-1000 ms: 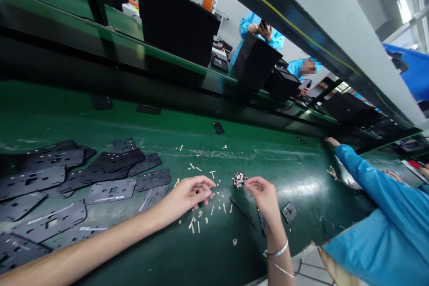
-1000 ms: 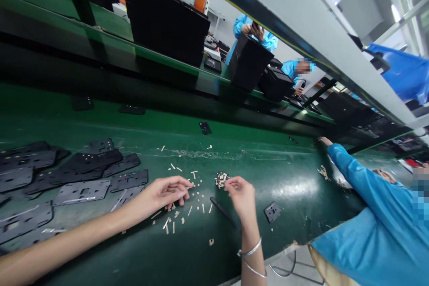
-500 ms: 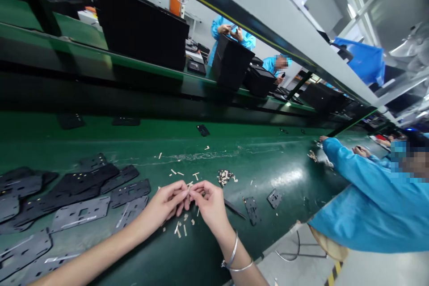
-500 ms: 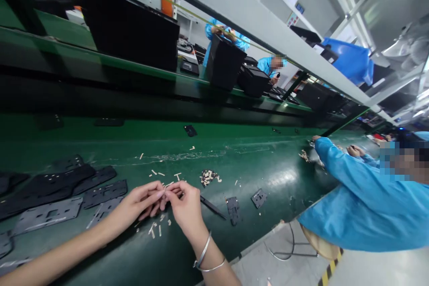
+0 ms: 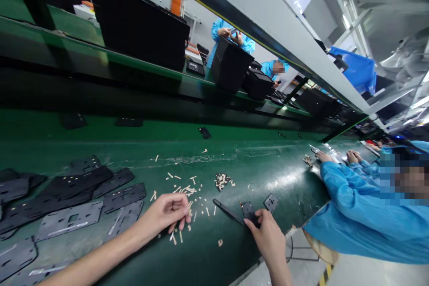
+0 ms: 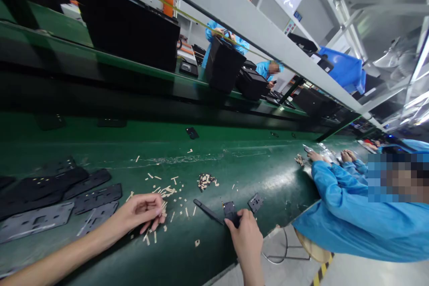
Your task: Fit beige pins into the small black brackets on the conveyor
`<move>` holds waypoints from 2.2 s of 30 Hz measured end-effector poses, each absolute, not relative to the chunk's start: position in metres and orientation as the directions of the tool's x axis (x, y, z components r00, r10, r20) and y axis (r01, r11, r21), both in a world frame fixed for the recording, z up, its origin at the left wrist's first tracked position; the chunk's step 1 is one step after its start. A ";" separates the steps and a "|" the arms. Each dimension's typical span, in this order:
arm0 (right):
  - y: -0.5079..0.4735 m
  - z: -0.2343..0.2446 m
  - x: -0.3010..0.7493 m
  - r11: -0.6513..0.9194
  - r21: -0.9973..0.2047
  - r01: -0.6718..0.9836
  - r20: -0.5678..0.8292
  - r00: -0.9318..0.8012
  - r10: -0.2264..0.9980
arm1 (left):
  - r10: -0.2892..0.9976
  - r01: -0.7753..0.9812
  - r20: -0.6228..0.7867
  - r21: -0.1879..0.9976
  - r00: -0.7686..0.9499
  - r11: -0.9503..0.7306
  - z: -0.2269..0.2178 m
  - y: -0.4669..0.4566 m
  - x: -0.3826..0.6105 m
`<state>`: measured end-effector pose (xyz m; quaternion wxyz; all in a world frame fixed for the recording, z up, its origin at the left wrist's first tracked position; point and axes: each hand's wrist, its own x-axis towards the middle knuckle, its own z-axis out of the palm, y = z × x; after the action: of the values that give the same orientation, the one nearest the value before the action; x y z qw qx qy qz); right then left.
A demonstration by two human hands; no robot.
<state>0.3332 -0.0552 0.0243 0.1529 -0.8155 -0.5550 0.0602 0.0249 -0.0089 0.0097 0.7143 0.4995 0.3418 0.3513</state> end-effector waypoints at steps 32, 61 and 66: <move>0.025 0.021 0.182 -0.021 -0.970 0.241 -0.093 -0.291 0.952 | 0.940 -0.352 -0.114 0.907 0.321 0.230 0.012 0.000 0.022; 0.027 0.017 0.194 0.409 -0.739 0.535 0.390 -0.155 0.908 | 0.966 -0.251 -0.144 0.948 0.214 0.197 0.009 -0.002 0.020; 0.037 0.019 0.201 0.448 -0.623 0.642 0.409 -0.221 0.886 | 0.957 -0.274 -0.175 0.932 0.234 0.237 0.007 0.000 0.023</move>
<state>0.2012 0.0372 0.0193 0.3739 -0.4996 -0.7642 0.1631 0.0226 0.0002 0.0066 0.6686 0.4120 0.4141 0.4601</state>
